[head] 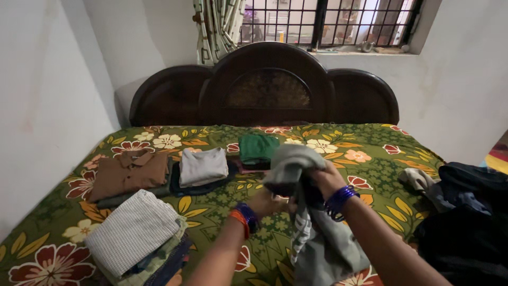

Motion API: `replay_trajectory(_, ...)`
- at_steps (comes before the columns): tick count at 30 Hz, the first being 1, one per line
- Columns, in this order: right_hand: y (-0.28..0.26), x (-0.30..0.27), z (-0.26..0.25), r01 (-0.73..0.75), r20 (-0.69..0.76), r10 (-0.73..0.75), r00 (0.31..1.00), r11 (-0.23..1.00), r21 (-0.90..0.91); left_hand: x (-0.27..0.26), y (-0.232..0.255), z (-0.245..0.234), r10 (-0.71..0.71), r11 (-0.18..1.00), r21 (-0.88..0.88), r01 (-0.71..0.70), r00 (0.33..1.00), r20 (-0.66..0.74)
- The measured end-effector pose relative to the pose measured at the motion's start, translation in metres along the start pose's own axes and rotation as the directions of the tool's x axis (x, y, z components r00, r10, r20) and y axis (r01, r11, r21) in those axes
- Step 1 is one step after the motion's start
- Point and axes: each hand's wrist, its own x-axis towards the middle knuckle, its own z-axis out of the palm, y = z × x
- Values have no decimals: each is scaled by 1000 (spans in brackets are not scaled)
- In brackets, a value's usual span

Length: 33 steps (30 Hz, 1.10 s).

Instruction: The person folds a brown shirt and a gray t-shirt on a bed, smoothing and aligning each garment before folding it into a compact stack. The folded items are placed with other folded clothes already arranged on the bed.

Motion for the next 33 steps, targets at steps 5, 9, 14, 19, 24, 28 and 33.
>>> replay_trajectory(5,-15,9,-7,-80,-48,107,993,918,389,-14,-79,26,-19,1000,-3,20,984,175)
replay_trajectory(9,-19,26,-22,-129,19,142,990,833,538,-10,-129,49,-61,969,-236,75,996,67)
replay_trajectory(14,1,28,-90,-53,-336,168,927,944,326,-30,-138,11,-154,957,-275,96,968,-198)
replay_trajectory(19,31,0,-167,-285,-731,-54,680,900,-331,-64,-94,-36,-342,901,256,350,936,-78)
replay_trajectory(24,72,-24,-113,-612,-705,115,700,605,-509,-42,-61,-14,-139,910,361,204,970,-200)
replay_trajectory(28,95,-36,-42,131,71,-138,988,500,-856,-17,-38,19,-84,886,449,120,991,-99)
replay_trajectory(33,101,-33,-41,176,269,289,918,311,-934,-18,-19,17,-120,876,457,154,988,-102)
